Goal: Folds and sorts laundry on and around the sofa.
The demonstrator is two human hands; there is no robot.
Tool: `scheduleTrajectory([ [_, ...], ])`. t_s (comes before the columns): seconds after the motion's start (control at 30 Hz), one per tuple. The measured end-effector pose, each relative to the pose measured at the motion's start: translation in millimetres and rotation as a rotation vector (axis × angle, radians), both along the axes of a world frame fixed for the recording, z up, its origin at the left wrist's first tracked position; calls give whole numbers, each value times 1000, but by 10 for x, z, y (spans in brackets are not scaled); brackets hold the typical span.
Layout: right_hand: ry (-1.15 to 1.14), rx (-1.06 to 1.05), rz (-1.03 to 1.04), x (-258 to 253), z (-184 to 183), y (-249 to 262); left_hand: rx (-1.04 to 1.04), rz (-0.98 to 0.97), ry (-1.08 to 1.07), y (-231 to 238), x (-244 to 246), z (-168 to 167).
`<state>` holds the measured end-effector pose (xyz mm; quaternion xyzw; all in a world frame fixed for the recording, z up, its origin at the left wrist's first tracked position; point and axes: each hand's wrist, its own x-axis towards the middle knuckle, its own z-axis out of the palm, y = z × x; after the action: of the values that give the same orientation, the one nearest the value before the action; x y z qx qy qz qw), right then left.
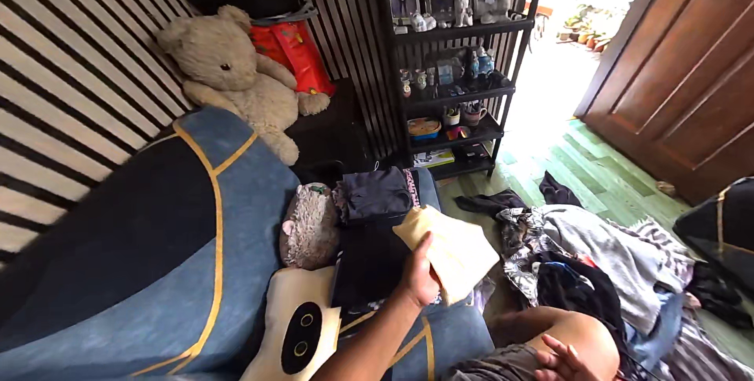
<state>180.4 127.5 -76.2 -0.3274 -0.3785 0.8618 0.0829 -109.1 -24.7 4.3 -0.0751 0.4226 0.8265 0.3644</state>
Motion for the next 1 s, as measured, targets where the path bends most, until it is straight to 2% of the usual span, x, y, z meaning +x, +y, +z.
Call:
scheduleTrajectory([
  [0.13, 102, 223, 162, -409, 127, -27, 192, 14, -52, 166, 87, 355],
  [0.2, 197, 297, 156, -694, 276, -42, 264, -35, -87, 270, 237, 459],
  [0.3, 442, 232, 17, -979, 493, -64, 333, -62, -184, 441, 424, 491],
  [0.37, 506, 147, -13, -1063, 549, -80, 361, -27, -241, 572, 470, 486],
  [0.43, 413, 184, 59, -1109, 567, -187, 383, 21, -243, 693, 470, 497],
  [0.5, 286, 245, 216, -1143, 532, -322, 391, 44, -202, 792, 480, 509],
  [0.6, 402, 137, 282, -1264, 412, -363, 397, 52, -140, 895, 533, 479],
  [0.67, 467, 75, 167, -1420, 553, -329, 394, 55, -142, 913, 570, 440],
  [0.77, 482, 18, -119, -1651, 894, -228, 357, -2, -64, 887, 618, 332],
  [0.9, 308, 76, -412, -1752, 974, 48, 278, -98, 153, 854, 695, 17],
  [1.0, 288, 104, -499, -1599, 931, 368, 121, -96, 229, 695, 495, -268],
])
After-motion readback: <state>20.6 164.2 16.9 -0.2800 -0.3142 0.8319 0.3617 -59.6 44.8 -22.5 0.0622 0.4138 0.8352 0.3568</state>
